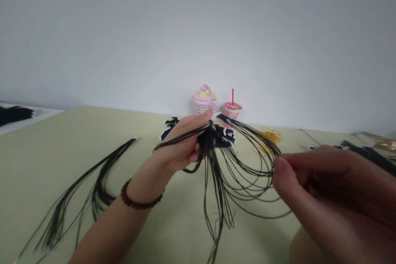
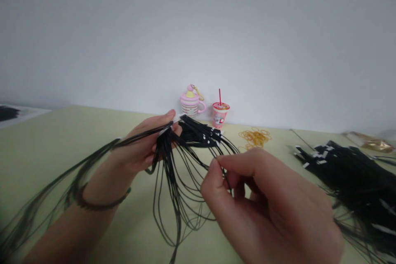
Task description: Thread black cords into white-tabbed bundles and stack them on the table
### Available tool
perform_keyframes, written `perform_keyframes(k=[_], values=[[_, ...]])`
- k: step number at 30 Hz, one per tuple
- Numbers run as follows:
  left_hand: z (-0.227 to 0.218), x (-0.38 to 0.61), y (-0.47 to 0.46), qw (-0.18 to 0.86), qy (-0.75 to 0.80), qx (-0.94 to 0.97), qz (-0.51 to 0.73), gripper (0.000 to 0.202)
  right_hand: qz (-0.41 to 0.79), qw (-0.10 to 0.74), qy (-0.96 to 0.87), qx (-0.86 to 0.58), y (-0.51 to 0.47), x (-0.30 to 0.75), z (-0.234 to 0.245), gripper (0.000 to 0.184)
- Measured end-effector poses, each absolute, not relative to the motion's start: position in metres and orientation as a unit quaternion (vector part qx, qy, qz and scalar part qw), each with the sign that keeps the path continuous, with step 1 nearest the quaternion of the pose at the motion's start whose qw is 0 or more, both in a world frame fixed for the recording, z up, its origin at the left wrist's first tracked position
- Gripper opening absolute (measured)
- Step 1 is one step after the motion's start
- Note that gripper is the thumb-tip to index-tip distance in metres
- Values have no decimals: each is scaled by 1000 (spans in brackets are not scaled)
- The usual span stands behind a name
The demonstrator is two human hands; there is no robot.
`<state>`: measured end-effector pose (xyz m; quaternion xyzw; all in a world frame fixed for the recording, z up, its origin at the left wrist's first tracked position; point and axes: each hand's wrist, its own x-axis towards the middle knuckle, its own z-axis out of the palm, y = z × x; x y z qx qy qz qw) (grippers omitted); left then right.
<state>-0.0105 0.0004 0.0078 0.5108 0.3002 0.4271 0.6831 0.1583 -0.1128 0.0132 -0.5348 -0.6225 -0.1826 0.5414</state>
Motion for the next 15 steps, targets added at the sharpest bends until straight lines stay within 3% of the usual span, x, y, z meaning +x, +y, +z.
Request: perform_keyframes(k=[6, 15], values=[[13, -9, -3, 677, 314, 513, 424, 37, -188, 510, -651, -530, -109, 153, 14, 10], [12, -9, -5, 670, 298, 526, 431, 38, -167, 581, -588, -537, -93, 139, 11, 18]])
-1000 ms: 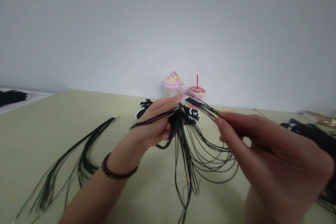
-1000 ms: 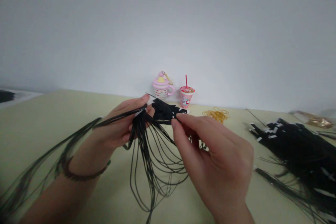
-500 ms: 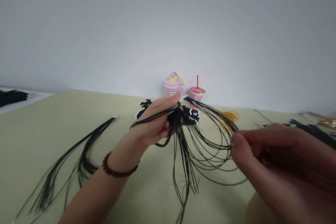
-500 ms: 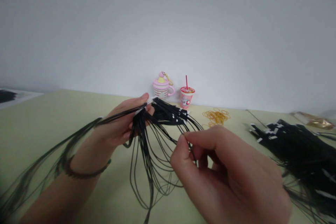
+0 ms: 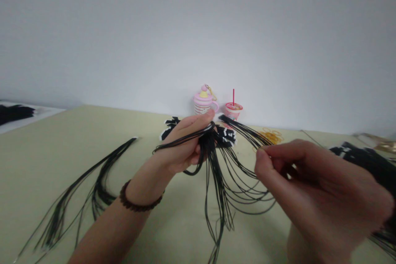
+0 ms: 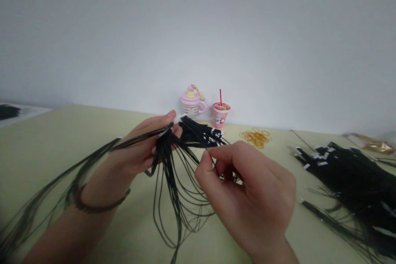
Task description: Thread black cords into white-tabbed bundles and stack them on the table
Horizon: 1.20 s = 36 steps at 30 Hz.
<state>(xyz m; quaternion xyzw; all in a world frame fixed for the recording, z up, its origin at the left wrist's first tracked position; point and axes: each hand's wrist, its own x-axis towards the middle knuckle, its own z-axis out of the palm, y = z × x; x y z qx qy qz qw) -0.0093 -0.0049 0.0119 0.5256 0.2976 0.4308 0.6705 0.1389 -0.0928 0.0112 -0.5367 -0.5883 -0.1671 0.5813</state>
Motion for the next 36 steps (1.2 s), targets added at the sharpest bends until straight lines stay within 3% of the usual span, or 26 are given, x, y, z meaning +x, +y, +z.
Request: perform_keyframes(k=[14, 36], values=[[11, -10, -6, 652, 304, 540, 437, 40, -253, 492, -668, -498, -94, 147, 14, 14], [12, -11, -8, 628, 294, 565, 448, 42, -231, 522, -640, -514, -96, 136, 13, 18]])
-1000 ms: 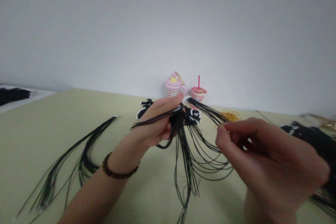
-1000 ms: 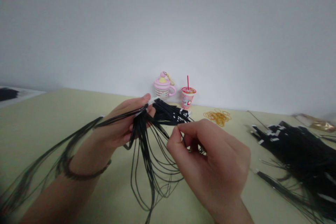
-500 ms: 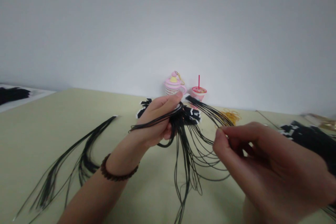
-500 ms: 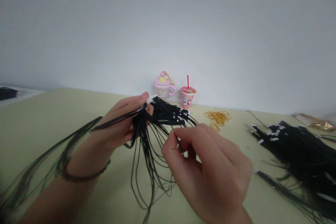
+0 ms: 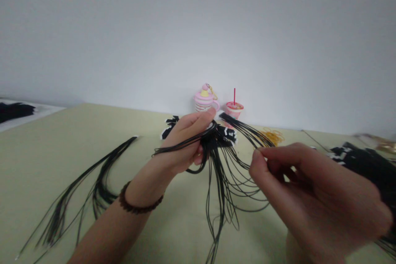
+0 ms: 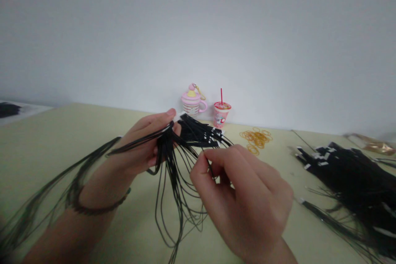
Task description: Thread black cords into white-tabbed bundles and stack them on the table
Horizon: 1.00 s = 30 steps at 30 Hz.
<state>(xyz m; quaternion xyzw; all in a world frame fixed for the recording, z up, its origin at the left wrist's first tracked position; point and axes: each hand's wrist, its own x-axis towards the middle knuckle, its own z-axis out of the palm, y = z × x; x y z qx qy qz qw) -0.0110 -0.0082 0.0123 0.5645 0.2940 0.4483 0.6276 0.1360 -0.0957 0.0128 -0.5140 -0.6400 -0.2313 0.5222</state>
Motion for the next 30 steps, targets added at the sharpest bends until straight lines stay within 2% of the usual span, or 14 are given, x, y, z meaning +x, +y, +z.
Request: perform_keyframes(k=[24, 30], values=[[14, -10, -10, 613, 304, 574, 450, 41, -252, 505, -658, -498, -93, 140, 12, 16], [17, -9, -12, 578, 310, 604, 453, 38, -200, 515, -669, -497, -88, 143, 15, 11]])
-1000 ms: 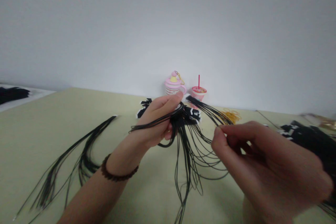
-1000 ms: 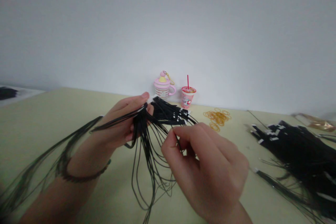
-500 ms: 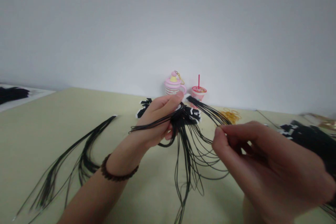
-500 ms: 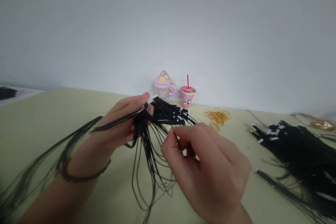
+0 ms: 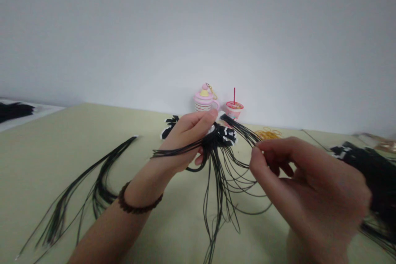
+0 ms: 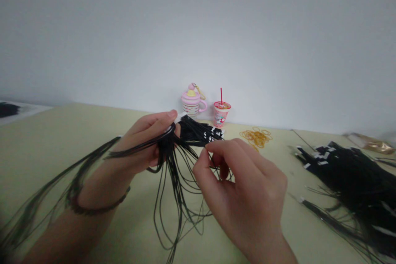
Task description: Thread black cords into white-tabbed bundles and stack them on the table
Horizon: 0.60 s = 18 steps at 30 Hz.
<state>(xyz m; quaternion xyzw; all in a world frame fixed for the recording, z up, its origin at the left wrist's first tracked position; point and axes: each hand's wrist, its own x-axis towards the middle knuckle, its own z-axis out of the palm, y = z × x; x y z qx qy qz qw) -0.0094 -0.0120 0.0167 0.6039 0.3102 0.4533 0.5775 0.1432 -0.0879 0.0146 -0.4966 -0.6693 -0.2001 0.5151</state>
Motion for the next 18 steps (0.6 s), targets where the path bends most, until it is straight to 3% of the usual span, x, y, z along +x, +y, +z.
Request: perform_keyframes(k=[8, 18], values=[[8, -6, -15, 537, 316, 688, 373, 36, -152, 487, -728, -458, -76, 148, 11, 8], [9, -3, -19, 502, 340, 711, 356, 35, -214, 438, -721, -492, -66, 138, 1, 10]])
